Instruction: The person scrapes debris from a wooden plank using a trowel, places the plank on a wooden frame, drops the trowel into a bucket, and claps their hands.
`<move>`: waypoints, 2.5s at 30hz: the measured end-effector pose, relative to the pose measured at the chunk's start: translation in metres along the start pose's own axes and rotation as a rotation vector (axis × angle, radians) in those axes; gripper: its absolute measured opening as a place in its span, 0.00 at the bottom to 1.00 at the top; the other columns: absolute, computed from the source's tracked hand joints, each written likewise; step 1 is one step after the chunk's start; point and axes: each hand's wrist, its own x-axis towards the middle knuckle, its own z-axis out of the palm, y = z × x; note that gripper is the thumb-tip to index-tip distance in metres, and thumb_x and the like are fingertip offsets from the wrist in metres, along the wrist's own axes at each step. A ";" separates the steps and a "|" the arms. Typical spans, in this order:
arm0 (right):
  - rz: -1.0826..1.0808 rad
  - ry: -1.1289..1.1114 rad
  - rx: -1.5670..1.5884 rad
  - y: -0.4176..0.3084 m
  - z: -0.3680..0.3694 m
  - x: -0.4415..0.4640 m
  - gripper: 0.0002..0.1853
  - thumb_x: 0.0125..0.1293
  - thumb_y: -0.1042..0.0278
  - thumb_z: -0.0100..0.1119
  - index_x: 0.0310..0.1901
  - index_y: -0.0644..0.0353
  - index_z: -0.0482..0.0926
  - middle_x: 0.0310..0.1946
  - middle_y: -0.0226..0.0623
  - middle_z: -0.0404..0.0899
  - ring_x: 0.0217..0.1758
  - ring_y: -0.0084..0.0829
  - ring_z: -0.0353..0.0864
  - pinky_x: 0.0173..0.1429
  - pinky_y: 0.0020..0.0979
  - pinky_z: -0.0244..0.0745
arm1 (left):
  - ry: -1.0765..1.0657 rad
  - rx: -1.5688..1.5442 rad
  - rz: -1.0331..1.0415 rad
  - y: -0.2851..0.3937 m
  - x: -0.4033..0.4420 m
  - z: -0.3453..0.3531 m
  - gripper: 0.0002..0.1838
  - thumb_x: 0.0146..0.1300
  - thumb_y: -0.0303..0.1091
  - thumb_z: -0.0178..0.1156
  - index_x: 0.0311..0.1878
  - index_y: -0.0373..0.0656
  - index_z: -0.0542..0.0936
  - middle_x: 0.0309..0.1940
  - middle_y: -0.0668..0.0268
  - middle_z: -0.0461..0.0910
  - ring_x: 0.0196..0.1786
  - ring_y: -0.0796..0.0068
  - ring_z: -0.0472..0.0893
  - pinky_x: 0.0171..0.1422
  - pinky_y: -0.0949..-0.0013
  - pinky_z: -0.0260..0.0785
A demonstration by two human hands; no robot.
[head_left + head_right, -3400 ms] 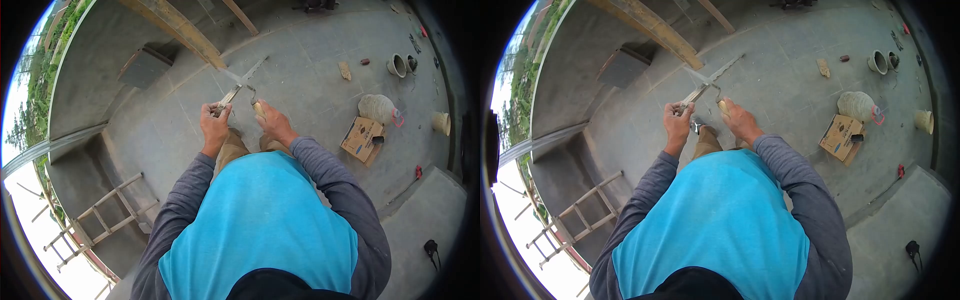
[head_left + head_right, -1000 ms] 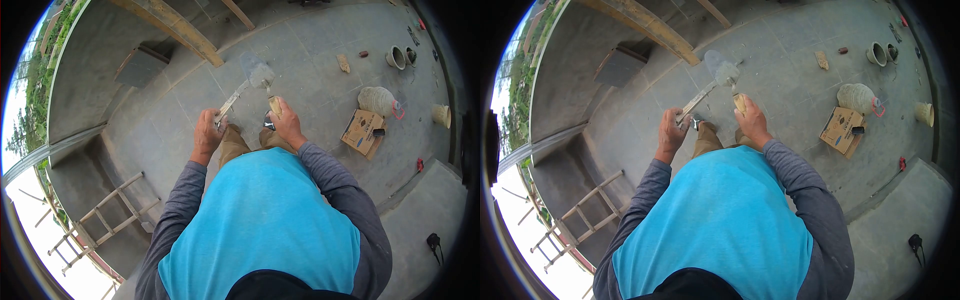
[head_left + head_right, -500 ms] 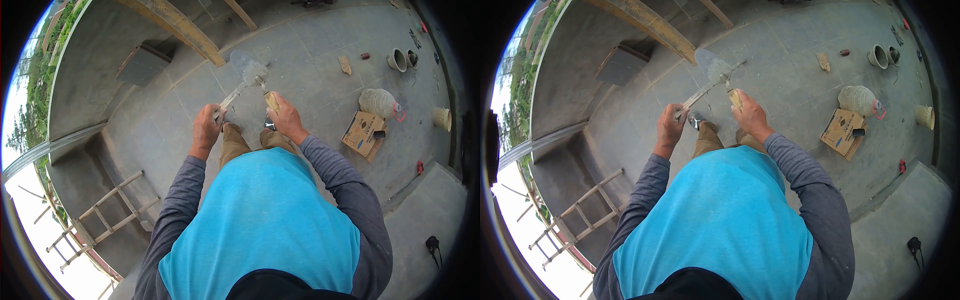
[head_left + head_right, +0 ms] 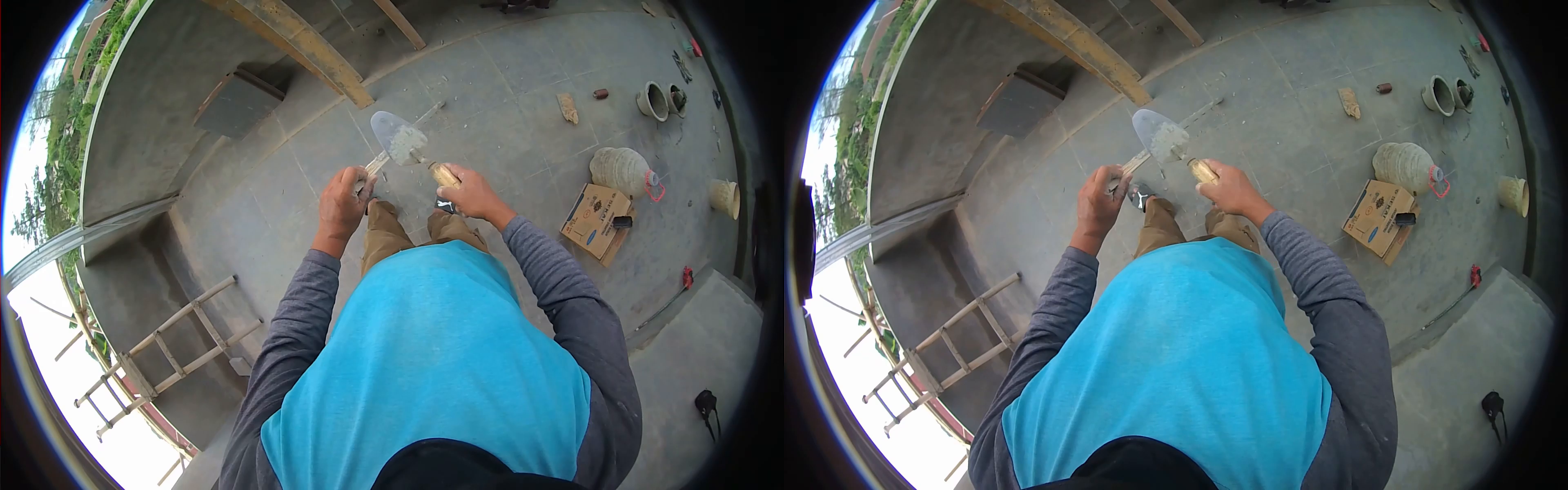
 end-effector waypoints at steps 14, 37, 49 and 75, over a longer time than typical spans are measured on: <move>0.361 -0.276 0.411 0.000 -0.005 0.007 0.32 0.62 0.63 0.63 0.68 0.64 0.70 0.30 0.32 0.78 0.19 0.21 0.74 0.21 0.26 0.71 | 0.000 -0.009 0.002 -0.003 0.006 -0.004 0.12 0.62 0.36 0.69 0.39 0.41 0.77 0.41 0.57 0.85 0.41 0.55 0.85 0.45 0.60 0.77; 0.340 -0.427 0.359 -0.005 -0.009 0.021 0.32 0.60 0.63 0.64 0.66 0.62 0.72 0.32 0.37 0.81 0.26 0.29 0.80 0.31 0.33 0.77 | -0.007 0.017 0.022 -0.010 0.022 -0.014 0.11 0.61 0.36 0.70 0.38 0.41 0.78 0.39 0.58 0.85 0.40 0.57 0.85 0.44 0.61 0.77; -0.192 -0.049 -0.259 -0.029 0.013 -0.008 0.31 0.65 0.59 0.58 0.70 0.52 0.65 0.50 0.50 0.80 0.50 0.53 0.81 0.53 0.48 0.77 | 0.076 -0.027 0.014 -0.013 0.034 -0.009 0.12 0.61 0.39 0.69 0.36 0.44 0.77 0.34 0.62 0.84 0.37 0.57 0.83 0.41 0.60 0.74; -0.248 0.020 -0.512 -0.040 0.026 -0.007 0.40 0.62 0.66 0.63 0.76 0.41 0.59 0.38 0.41 0.77 0.38 0.43 0.81 0.41 0.42 0.80 | 0.083 -0.052 -0.152 -0.001 0.044 -0.005 0.13 0.64 0.39 0.68 0.40 0.39 0.79 0.40 0.58 0.86 0.41 0.58 0.86 0.45 0.64 0.77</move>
